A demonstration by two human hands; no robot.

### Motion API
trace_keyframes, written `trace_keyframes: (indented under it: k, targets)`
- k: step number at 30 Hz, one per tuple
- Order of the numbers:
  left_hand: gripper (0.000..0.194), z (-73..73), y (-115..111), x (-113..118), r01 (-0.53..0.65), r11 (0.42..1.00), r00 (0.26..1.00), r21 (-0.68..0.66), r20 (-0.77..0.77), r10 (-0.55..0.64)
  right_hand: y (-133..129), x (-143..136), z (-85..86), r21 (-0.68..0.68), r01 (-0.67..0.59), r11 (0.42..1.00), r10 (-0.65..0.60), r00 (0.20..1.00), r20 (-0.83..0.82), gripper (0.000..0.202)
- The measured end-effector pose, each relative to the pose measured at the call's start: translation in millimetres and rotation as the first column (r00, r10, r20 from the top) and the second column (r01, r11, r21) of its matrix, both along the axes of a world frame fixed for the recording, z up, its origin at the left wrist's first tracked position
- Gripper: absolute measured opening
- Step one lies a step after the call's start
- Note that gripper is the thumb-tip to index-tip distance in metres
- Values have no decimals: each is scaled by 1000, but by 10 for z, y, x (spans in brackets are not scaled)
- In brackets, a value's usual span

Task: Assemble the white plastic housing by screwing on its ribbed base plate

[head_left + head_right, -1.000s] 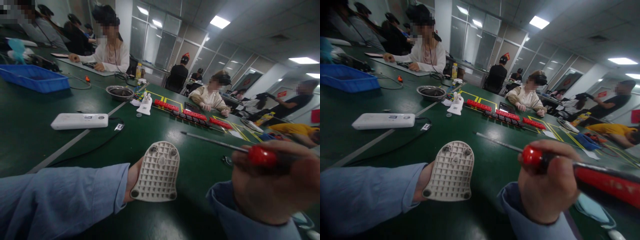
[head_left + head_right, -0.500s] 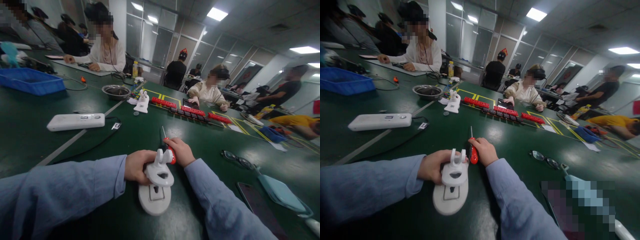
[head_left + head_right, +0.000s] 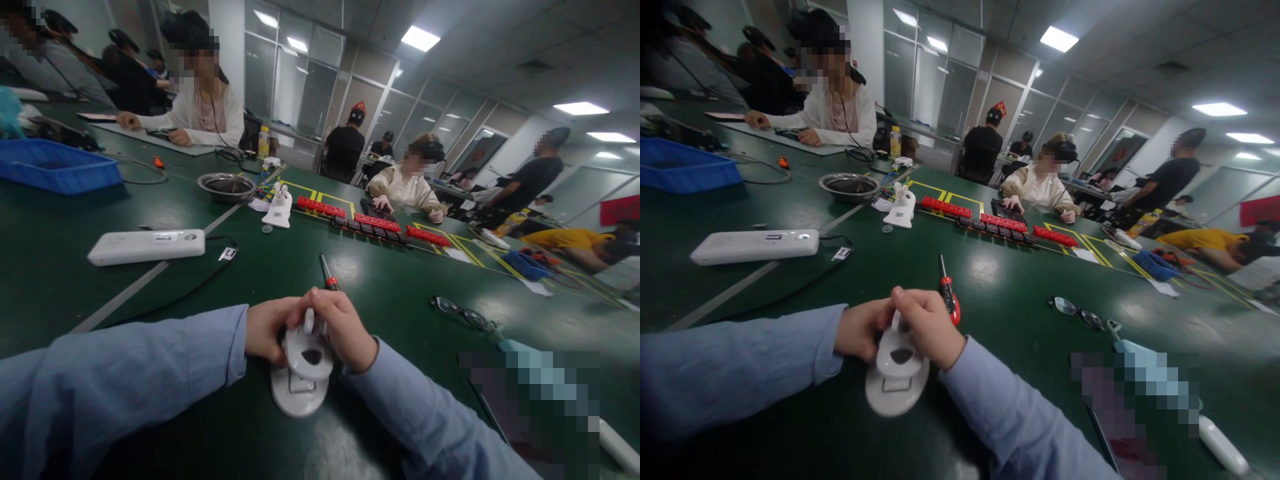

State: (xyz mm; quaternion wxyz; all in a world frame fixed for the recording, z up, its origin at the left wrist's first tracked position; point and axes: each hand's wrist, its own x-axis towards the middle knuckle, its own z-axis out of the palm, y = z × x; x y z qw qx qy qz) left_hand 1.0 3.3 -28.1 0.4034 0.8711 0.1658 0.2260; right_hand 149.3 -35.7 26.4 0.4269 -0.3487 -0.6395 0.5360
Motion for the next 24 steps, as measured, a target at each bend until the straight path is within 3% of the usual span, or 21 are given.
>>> trace_keyframes:
  k: [2,4,6,7,9,10,11,12,14,16,18,21,24]
  targets:
    - [52,-10,9,3,-5,1000,1000,-22,6,5,-25,-139,36,-88,-57,995,49,995,-87,45]
    - [58,-11,20,8,-5,999,1000,41,-16,6,13,-131,174,-72,-30,997,15,980,-200,47]
    - [72,-8,26,9,5,994,999,112,-40,0,107,25,385,30,108,994,-96,958,-269,46]
    - [78,-6,24,7,8,990,999,141,-51,-1,174,145,482,99,235,967,-206,949,-238,45]
    - [84,-4,6,-2,-9,984,998,181,-62,20,340,422,575,282,455,845,-478,878,15,45]
    - [84,-5,-10,-9,-38,980,997,197,-63,51,430,558,550,353,505,787,-599,762,246,41]
    - [86,-6,-31,-16,-80,974,993,210,-66,96,519,680,477,384,549,743,-669,583,461,39]
    - [89,-7,-54,-22,-134,967,986,216,-69,152,602,779,364,376,569,731,-674,519,526,34]
    - [96,-13,-102,-30,-233,951,963,202,-85,254,730,898,84,344,599,723,-666,471,578,32]
    - [103,-22,-138,-33,-285,946,948,154,-102,302,800,921,-153,312,627,714,-664,463,587,31]
    - [107,-25,-151,-37,-297,950,946,96,-104,307,814,887,-255,291,652,700,-681,487,547,27]
    - [103,31,-125,-67,-311,950,948,22,-70,312,755,798,-173,233,674,701,-698,581,419,30]
    - [96,216,-52,-115,-327,945,945,-18,6,327,602,653,-7,98,649,754,-646,708,284,47]
